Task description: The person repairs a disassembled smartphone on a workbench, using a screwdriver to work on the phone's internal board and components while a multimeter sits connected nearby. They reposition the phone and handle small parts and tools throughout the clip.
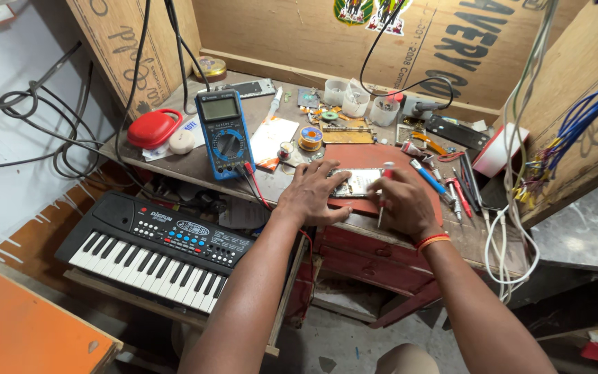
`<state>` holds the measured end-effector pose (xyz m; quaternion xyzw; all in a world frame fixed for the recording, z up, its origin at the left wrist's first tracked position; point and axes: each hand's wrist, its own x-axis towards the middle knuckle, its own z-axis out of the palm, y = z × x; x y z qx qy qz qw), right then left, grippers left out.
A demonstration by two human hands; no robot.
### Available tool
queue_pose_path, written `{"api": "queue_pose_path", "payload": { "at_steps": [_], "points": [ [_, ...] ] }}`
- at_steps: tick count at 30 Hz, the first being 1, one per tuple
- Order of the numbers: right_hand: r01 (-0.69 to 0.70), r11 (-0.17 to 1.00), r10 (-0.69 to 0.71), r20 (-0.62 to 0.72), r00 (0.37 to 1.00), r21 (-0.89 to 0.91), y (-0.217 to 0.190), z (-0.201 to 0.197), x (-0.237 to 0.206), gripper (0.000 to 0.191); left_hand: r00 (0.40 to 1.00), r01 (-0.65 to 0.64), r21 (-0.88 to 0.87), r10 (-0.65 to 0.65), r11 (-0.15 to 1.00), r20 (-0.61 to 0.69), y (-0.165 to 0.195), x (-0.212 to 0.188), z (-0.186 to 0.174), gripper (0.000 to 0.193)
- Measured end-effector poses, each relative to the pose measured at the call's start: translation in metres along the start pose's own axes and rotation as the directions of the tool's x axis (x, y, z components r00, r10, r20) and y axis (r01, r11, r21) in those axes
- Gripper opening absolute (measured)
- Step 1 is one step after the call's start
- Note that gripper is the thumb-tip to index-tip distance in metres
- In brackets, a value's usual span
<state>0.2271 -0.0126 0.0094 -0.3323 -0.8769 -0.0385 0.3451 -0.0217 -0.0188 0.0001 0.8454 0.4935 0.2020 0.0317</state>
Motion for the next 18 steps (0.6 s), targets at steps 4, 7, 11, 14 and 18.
{"api": "queue_pose_path", "payload": {
  "at_steps": [4,7,11,14,18],
  "points": [
    [-0.049,0.997,0.040,-0.139,0.989,-0.065,-0.001,0.003,0.002,0.008,1.000,0.004,0.000,-0.004,1.000,-0.027,0.000,0.001,-0.002,0.081],
    [0.046,0.998,-0.048,-0.072,0.996,-0.031,-0.004,0.002,0.001,0.005,0.999,-0.006,0.002,0.006,1.000,-0.032,0.001,0.000,0.000,0.082],
    [-0.128,0.992,0.126,-0.096,0.987,-0.014,-0.008,0.000,0.002,0.010,1.000,0.000,-0.009,0.000,1.000,-0.006,0.001,0.001,0.000,0.081],
    [0.112,0.993,-0.116,-0.084,0.990,-0.047,-0.009,0.002,0.006,0.019,1.000,0.003,-0.006,-0.003,1.000,0.004,0.001,-0.001,-0.001,0.082],
    [0.038,0.999,-0.037,-0.056,0.998,0.015,-0.008,0.009,0.008,0.020,1.000,0.017,-0.013,-0.017,1.000,0.018,0.001,0.002,-0.002,0.083]
  ]
}}
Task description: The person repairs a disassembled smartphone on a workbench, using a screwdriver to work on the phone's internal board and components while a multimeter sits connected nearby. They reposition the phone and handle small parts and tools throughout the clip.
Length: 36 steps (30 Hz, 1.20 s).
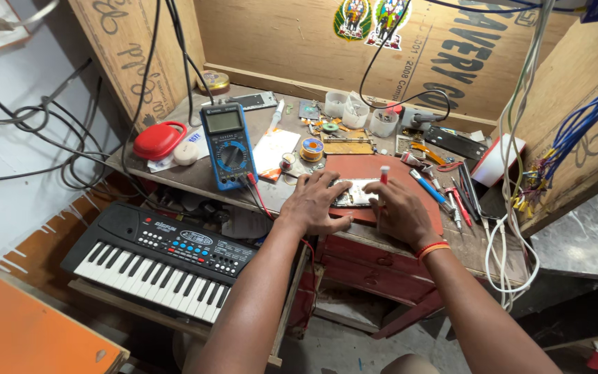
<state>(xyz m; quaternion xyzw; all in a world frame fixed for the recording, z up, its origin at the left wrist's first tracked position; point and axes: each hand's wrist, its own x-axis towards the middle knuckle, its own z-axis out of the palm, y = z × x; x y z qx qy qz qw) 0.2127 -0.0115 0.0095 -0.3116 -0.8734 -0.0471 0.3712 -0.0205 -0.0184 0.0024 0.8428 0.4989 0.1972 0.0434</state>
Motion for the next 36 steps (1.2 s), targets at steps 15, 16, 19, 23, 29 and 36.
{"api": "queue_pose_path", "payload": {
  "at_steps": [15,16,19,23,29,36],
  "points": [
    [-0.110,0.973,0.101,0.056,0.993,0.201,-0.010,0.009,0.008,0.037,0.999,-0.013,-0.015,0.013,1.000,-0.051,0.003,-0.002,-0.001,0.078],
    [-0.115,0.968,0.105,0.056,0.993,0.222,-0.009,0.009,0.008,0.036,0.998,-0.016,-0.010,0.015,1.000,-0.056,0.003,-0.001,-0.001,0.078],
    [-0.159,0.949,0.146,0.069,0.987,0.274,-0.007,0.010,0.006,0.032,0.998,-0.018,-0.001,0.018,1.000,-0.060,0.003,-0.001,-0.001,0.077],
    [-0.176,0.945,0.163,0.068,0.984,0.277,-0.007,0.009,0.006,0.035,0.999,-0.013,0.000,0.013,1.000,-0.045,0.003,0.000,0.002,0.078],
    [-0.114,0.981,0.103,0.077,0.992,0.154,-0.010,0.005,0.007,0.052,0.999,-0.002,0.027,0.003,1.000,-0.034,0.003,0.003,0.004,0.082],
    [-0.161,0.979,0.146,0.115,0.982,0.126,-0.010,0.006,0.007,0.045,0.999,-0.016,0.032,0.017,0.999,-0.050,0.004,0.003,0.003,0.080]
  ]
}}
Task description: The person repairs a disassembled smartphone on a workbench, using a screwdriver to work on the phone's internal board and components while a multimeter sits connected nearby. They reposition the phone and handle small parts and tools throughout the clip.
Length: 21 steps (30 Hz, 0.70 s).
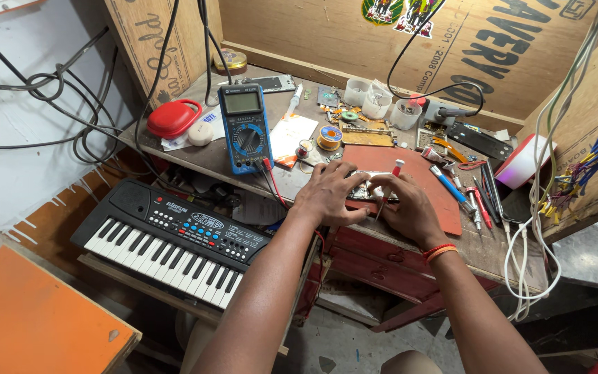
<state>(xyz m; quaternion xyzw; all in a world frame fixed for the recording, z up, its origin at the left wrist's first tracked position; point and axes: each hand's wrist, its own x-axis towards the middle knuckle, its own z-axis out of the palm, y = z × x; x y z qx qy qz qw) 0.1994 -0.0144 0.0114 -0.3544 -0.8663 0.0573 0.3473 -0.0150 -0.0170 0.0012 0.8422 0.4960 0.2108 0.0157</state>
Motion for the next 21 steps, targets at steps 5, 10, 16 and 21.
{"api": "queue_pose_path", "payload": {
  "at_steps": [5,10,16,21],
  "points": [
    [0.055,0.997,-0.053,-0.056,0.997,0.049,0.001,-0.001,-0.001,0.044,1.000,0.005,-0.010,-0.005,1.000,0.008,0.000,0.000,0.000,0.080],
    [-0.006,0.984,0.022,-0.086,0.996,0.176,0.001,-0.001,-0.002,0.036,1.000,0.012,-0.007,-0.012,1.000,0.009,0.001,0.001,0.001,0.079],
    [-0.043,0.998,0.043,0.003,0.999,0.035,-0.004,-0.005,-0.001,0.038,1.000,0.013,-0.012,-0.013,1.000,0.015,0.000,0.000,0.000,0.080],
    [0.016,0.999,-0.016,-0.028,1.000,0.034,-0.009,-0.005,0.000,0.040,0.999,0.021,0.021,-0.021,1.000,0.032,-0.001,0.003,0.003,0.081]
  ]
}}
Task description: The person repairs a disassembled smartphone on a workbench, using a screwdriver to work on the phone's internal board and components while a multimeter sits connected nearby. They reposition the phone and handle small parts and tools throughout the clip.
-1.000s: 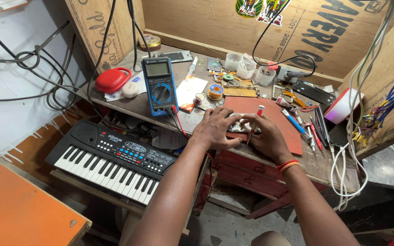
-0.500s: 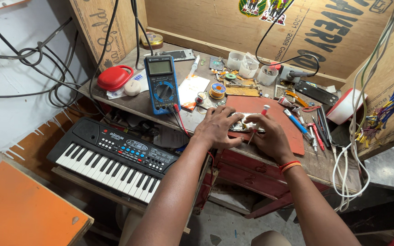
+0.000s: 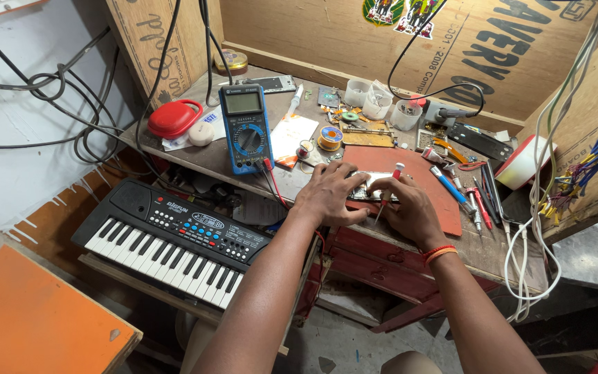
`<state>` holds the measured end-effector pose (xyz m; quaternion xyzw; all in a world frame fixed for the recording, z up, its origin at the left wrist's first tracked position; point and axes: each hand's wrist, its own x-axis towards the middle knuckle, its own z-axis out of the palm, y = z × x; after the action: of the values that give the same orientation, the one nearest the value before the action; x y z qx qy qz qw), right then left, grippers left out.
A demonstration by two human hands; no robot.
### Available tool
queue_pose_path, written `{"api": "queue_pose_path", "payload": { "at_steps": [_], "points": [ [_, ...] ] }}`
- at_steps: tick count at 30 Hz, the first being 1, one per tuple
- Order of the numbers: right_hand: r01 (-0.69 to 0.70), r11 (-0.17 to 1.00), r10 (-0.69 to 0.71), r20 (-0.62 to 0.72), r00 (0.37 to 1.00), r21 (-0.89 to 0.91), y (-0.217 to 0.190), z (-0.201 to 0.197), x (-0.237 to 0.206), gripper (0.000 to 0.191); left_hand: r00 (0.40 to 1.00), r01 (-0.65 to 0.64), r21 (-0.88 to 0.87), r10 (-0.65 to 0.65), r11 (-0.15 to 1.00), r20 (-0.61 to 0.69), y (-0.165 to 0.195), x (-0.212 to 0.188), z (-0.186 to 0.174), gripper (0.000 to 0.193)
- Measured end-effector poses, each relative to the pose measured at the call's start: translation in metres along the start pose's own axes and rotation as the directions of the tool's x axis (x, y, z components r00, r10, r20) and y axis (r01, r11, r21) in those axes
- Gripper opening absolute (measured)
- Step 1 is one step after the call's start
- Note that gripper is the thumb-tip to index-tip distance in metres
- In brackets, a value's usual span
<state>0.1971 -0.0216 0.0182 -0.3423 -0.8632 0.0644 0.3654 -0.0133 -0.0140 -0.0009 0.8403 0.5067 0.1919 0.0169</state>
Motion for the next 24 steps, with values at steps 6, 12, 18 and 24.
{"api": "queue_pose_path", "payload": {
  "at_steps": [6,12,18,24],
  "points": [
    [0.015,0.997,-0.015,0.008,1.000,-0.070,-0.0015,-0.0008,-0.0006,0.041,1.000,0.003,0.008,-0.004,1.000,0.010,-0.0014,0.0016,0.0042,0.082],
    [0.022,0.996,-0.020,0.019,1.000,-0.084,-0.0008,-0.0002,-0.0016,0.044,1.000,-0.003,0.002,0.003,1.000,-0.002,-0.0021,0.0006,0.0043,0.081],
    [-0.013,0.997,0.015,0.020,1.000,-0.071,0.0005,0.0006,-0.0019,0.043,1.000,0.003,0.003,-0.003,1.000,0.011,-0.0020,0.0014,0.0043,0.081],
    [0.001,0.995,0.002,0.029,1.000,-0.100,0.0006,0.0013,-0.0021,0.044,1.000,0.004,-0.001,-0.004,1.000,0.004,-0.0018,0.0004,0.0035,0.081]
  ]
}}
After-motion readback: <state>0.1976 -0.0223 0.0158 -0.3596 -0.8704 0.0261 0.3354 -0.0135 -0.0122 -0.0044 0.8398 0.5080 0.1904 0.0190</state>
